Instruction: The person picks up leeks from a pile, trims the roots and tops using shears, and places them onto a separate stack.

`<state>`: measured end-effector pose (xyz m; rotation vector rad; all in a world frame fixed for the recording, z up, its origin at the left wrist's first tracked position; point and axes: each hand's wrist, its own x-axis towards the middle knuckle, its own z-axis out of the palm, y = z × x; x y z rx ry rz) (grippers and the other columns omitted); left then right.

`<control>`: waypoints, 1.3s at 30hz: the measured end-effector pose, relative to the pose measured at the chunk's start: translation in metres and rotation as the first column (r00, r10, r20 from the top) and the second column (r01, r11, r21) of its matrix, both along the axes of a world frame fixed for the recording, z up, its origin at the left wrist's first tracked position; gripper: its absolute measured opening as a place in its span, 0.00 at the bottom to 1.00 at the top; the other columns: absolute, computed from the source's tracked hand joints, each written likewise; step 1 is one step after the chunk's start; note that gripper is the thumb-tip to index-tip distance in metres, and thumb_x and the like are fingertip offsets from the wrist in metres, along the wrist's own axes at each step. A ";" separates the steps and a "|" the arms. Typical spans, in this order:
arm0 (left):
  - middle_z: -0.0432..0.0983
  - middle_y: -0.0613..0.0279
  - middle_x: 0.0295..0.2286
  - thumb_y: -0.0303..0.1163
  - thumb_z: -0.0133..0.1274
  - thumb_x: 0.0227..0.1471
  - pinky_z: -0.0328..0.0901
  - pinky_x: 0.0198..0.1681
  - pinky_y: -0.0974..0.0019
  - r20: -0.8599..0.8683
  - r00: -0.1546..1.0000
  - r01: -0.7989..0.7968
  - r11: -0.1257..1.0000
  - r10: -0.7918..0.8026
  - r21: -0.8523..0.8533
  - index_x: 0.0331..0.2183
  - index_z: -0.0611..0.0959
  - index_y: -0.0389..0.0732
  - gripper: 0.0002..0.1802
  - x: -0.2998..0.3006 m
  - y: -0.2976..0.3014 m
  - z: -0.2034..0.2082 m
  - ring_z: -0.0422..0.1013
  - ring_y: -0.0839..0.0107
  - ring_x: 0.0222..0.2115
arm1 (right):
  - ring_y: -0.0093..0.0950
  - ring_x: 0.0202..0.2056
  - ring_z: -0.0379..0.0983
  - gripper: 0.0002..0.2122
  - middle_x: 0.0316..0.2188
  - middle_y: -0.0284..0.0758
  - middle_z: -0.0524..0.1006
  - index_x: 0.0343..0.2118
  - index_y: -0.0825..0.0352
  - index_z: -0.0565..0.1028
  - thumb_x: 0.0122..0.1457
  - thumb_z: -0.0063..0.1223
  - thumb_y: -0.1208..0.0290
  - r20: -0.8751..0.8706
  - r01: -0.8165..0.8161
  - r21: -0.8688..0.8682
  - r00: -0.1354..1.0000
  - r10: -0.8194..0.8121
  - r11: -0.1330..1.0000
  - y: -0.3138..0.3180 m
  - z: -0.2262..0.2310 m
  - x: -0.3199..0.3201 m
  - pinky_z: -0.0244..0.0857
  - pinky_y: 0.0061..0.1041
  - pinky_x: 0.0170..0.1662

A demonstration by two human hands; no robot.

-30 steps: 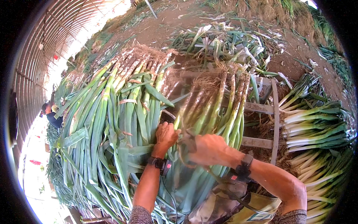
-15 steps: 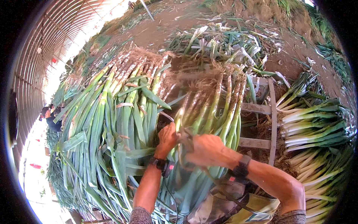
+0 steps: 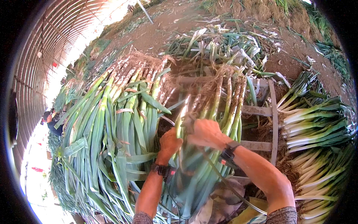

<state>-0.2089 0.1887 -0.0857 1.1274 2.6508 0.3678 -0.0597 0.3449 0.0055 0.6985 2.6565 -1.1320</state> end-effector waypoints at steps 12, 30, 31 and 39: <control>0.80 0.38 0.34 0.33 0.58 0.41 0.70 0.44 0.45 0.080 0.995 -0.068 0.998 0.068 -0.001 0.38 0.79 0.36 0.19 -0.010 0.004 0.007 0.76 0.40 0.38 | 0.28 0.17 0.67 0.16 0.15 0.34 0.70 0.25 0.70 0.75 0.50 0.55 0.57 -0.037 0.087 0.031 0.996 -0.086 0.996 0.021 -0.006 -0.019 0.63 0.32 0.21; 0.80 0.47 0.35 0.23 0.55 0.44 0.72 0.32 0.64 0.437 0.894 -0.274 0.896 0.103 0.350 0.56 0.70 0.28 0.34 -0.041 -0.009 0.049 0.79 0.63 0.30 | 0.50 0.29 0.76 0.24 0.27 0.49 0.77 0.38 0.73 0.71 0.48 0.61 0.55 -0.110 -0.256 0.046 0.959 0.260 0.966 -0.023 0.045 0.080 0.70 0.45 0.35; 0.80 0.46 0.35 0.26 0.55 0.44 0.71 0.35 0.61 0.315 0.945 -0.193 0.926 0.087 0.325 0.53 0.73 0.29 0.31 -0.040 -0.010 0.052 0.79 0.60 0.33 | 0.50 0.28 0.76 0.24 0.26 0.49 0.77 0.37 0.73 0.71 0.48 0.61 0.55 -0.105 -0.174 0.087 0.977 0.183 0.981 -0.018 0.038 0.079 0.70 0.45 0.34; 0.78 0.34 0.36 0.33 0.53 0.47 0.67 0.44 0.48 0.174 0.976 -0.159 0.974 0.130 0.161 0.40 0.76 0.29 0.19 -0.031 -0.012 0.008 0.74 0.38 0.39 | 0.50 0.27 0.76 0.22 0.21 0.49 0.77 0.32 0.74 0.74 0.49 0.61 0.54 0.021 -0.158 -0.124 0.987 0.162 0.980 -0.026 0.043 0.083 0.69 0.44 0.34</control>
